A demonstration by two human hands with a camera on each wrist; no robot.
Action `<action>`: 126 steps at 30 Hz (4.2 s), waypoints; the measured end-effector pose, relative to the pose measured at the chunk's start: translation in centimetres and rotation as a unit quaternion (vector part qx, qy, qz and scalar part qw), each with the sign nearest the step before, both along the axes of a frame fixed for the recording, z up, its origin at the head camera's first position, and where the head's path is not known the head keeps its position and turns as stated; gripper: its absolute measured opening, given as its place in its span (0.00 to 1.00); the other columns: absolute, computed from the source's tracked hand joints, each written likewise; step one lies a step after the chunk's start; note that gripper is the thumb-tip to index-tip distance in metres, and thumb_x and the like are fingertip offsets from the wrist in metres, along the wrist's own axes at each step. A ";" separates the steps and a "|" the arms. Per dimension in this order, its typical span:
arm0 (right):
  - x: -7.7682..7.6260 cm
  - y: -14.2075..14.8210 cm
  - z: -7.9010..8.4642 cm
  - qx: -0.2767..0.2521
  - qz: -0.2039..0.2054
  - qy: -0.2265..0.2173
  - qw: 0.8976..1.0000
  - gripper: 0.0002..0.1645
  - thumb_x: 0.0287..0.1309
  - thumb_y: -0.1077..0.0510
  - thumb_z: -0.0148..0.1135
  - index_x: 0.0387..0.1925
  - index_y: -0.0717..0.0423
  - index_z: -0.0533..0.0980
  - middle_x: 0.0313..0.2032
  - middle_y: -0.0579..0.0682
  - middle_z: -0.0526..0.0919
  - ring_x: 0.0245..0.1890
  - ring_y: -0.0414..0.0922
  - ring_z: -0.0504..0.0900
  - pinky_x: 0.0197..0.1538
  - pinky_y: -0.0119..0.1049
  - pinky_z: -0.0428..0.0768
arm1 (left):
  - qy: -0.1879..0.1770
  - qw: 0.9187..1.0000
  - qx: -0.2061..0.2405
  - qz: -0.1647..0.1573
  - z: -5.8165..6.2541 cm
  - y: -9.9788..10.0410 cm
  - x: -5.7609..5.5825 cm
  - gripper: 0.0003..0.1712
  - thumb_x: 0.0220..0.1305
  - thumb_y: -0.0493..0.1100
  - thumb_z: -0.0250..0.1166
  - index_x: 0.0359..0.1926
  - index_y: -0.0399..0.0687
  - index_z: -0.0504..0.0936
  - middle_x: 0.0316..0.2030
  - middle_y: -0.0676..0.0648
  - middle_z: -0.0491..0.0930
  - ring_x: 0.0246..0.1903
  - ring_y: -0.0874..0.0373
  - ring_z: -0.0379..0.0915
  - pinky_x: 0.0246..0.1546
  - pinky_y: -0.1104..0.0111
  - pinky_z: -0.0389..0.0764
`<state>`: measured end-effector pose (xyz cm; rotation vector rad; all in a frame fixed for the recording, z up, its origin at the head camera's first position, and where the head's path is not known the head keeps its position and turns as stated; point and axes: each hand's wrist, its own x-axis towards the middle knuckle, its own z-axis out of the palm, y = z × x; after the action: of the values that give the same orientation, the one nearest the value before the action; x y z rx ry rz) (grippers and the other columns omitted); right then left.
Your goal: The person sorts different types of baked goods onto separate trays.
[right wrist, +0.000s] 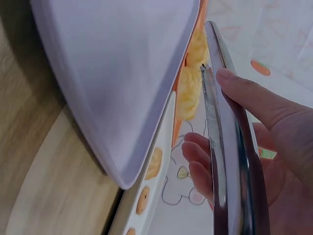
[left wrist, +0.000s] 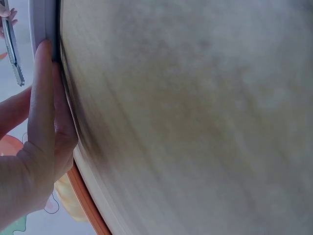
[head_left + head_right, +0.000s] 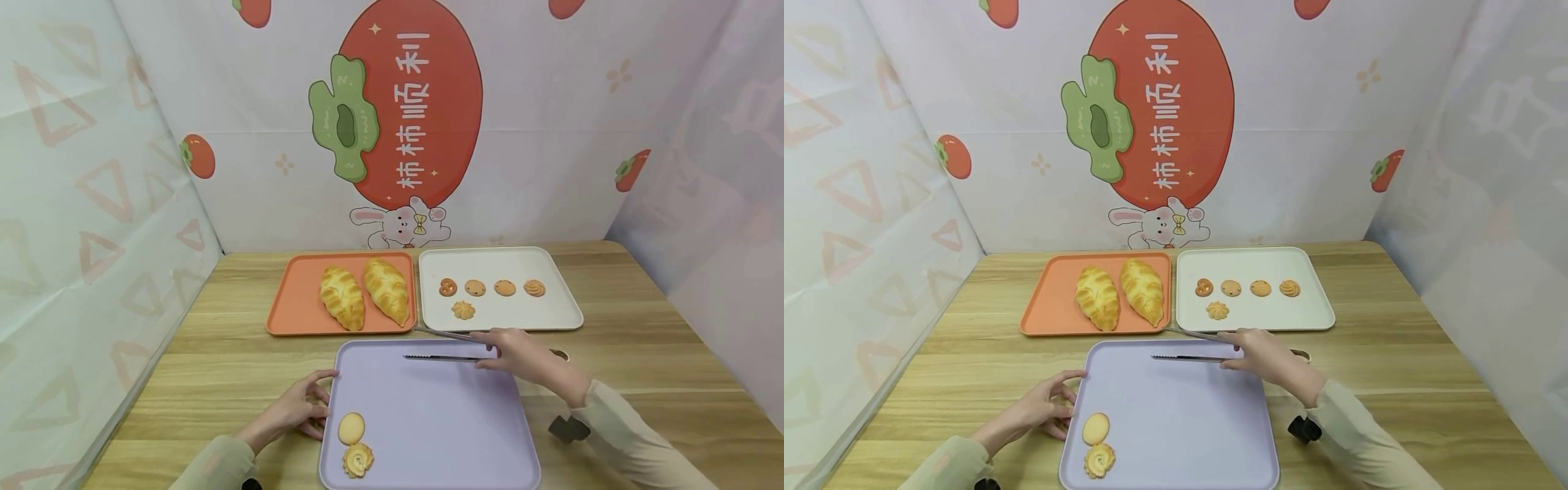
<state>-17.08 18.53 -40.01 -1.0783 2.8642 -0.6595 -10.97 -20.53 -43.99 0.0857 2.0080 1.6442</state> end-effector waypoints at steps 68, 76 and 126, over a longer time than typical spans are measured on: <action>4.1 -9.0 -1.8 0.066 0.157 0.034 0.985 0.28 0.43 0.45 0.65 0.46 0.57 0.77 0.23 0.43 0.74 0.21 0.30 0.69 0.22 0.19 0.70 | 0.000 1.000 0.007 0.002 0.1 0.1 0.1 0.38 0.49 0.23 0.56 0.62 0.35 0.53 0.33 0.40 0.66 0.20 0.55 0.72 0.19 0.58 0.83; 4.2 -9.0 -2.1 0.075 0.154 0.028 0.985 0.28 0.44 0.45 0.64 0.46 0.56 0.77 0.23 0.42 0.74 0.20 0.29 0.67 0.21 0.19 0.69 | 0.001 1.000 0.009 0.000 0.0 0.0 0.2 0.38 0.50 0.23 0.56 0.62 0.34 0.53 0.33 0.40 0.66 0.20 0.55 0.72 0.19 0.58 0.83; 3.6 -7.4 -2.3 0.032 0.158 0.113 0.980 0.24 0.44 0.51 0.64 0.43 0.59 0.78 0.25 0.44 0.77 0.20 0.31 0.71 0.23 0.21 0.73 | 0.001 1.000 0.007 0.000 0.0 0.0 0.1 0.38 0.50 0.23 0.56 0.63 0.35 0.53 0.33 0.40 0.66 0.20 0.55 0.72 0.20 0.58 0.83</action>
<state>-13.48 11.10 -42.34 -1.6460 2.7649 -0.4473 -10.89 -20.54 -44.02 0.0922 1.9969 1.6594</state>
